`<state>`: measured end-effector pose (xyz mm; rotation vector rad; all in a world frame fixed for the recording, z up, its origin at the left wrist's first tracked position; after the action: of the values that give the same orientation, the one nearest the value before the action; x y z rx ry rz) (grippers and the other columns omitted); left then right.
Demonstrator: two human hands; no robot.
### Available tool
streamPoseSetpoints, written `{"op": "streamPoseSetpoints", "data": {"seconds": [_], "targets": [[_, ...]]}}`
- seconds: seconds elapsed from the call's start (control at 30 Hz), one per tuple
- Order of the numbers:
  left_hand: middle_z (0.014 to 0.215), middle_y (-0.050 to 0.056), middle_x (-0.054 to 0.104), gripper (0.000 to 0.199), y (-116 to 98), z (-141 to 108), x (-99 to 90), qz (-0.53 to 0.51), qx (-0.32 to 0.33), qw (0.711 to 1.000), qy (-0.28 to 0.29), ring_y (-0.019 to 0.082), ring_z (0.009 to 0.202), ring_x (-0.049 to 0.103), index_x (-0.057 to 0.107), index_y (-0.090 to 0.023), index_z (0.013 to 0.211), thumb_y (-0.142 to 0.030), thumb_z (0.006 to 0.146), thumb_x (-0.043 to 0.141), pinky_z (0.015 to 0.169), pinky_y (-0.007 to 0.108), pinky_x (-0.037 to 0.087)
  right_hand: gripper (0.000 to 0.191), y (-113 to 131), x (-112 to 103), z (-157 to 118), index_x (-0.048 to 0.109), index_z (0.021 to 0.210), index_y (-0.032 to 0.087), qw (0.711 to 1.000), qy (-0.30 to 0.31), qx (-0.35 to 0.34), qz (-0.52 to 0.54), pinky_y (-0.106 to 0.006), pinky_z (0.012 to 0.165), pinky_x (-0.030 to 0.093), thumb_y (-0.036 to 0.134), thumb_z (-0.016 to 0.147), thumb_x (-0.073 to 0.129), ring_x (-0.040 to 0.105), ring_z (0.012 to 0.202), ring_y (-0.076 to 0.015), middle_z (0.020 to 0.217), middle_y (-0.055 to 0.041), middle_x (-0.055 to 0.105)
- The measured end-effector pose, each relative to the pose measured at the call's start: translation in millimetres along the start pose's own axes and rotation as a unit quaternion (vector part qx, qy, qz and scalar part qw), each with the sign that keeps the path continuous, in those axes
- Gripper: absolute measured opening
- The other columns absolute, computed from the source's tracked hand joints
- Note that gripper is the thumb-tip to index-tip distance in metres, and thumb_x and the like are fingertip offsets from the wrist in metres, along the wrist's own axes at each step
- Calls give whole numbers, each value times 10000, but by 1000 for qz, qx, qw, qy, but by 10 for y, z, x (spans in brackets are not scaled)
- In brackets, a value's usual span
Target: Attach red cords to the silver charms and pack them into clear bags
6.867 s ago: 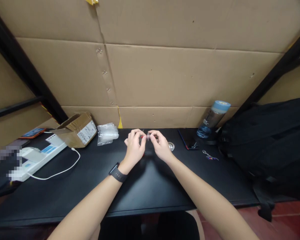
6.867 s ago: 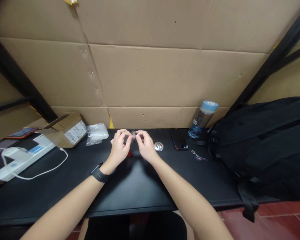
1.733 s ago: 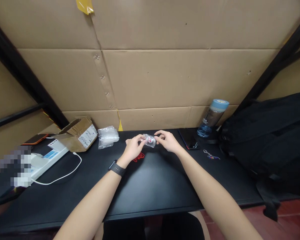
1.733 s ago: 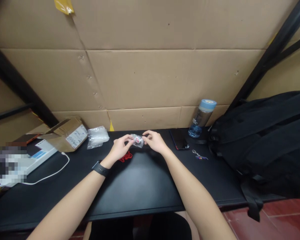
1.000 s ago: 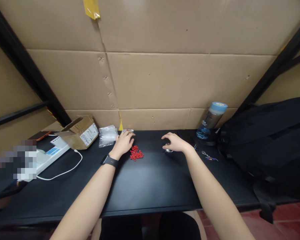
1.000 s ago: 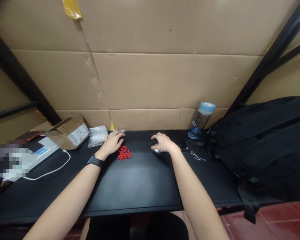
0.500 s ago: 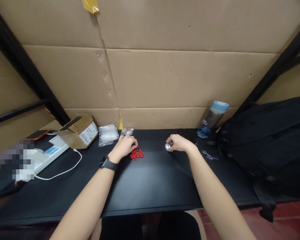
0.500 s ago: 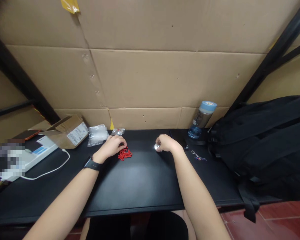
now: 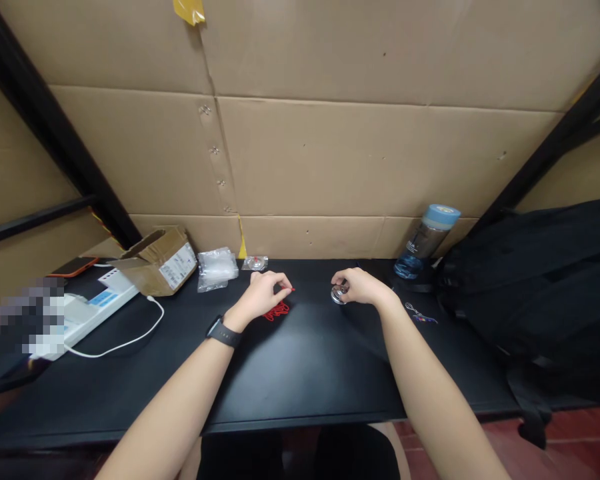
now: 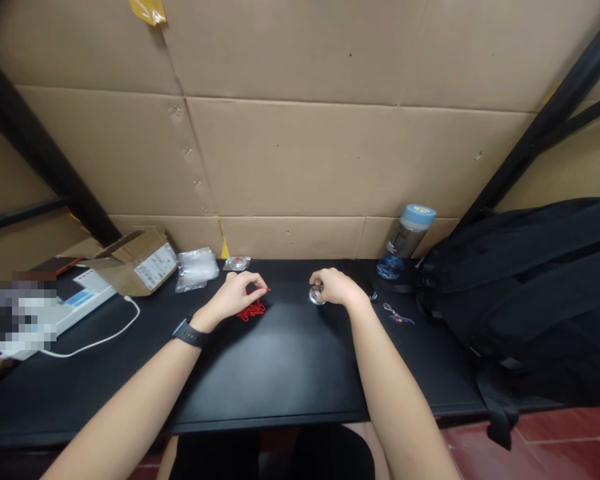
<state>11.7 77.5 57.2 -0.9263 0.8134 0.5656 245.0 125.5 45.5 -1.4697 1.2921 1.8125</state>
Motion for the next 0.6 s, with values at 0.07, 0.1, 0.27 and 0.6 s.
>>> {"op": "streamPoseSetpoints", "data": {"seconds": [0.07,0.1,0.27,0.6], "targets": [[948,-6,776,89,-14,-3,12,-22,-3,1000,-5,204,933,697,738,-254,905,-313,884,675,952,358,430,379,41,-56,-4,751,990,220,1000,-24,-15,4,-253,712,513,139,619,759,705,794,-194,953,-39,766],[956,-4,780,100,-11,-3,13,-37,-9,999,-10,205,943,702,744,-259,933,-317,876,686,951,355,445,379,99,-102,-4,749,995,217,998,-47,-33,11,-262,741,521,132,626,754,708,820,-198,965,-44,763],[996,24,794,190,20,1,-4,-117,-44,991,-46,216,942,730,779,-266,1006,-370,887,675,874,317,524,383,636,-276,-50,714,1100,225,958,-175,-165,156,-316,915,541,140,726,714,710,973,-195,1082,-45,746],[1056,22,787,196,-57,-2,-66,-136,-43,984,-106,233,1033,708,779,-255,982,-358,921,624,934,339,514,376,1064,-46,-66,686,1134,229,886,-240,-203,341,-353,928,579,252,769,771,702,1055,-210,1163,-66,720]]}}
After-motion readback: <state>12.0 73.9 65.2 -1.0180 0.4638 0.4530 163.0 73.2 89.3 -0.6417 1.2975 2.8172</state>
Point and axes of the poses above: each hand's wrist, its own z-axis towards the middle knuckle, its own x-axis out of the palm, y = z × x, the point moved 9 cm from there along z, towards the middle knuckle
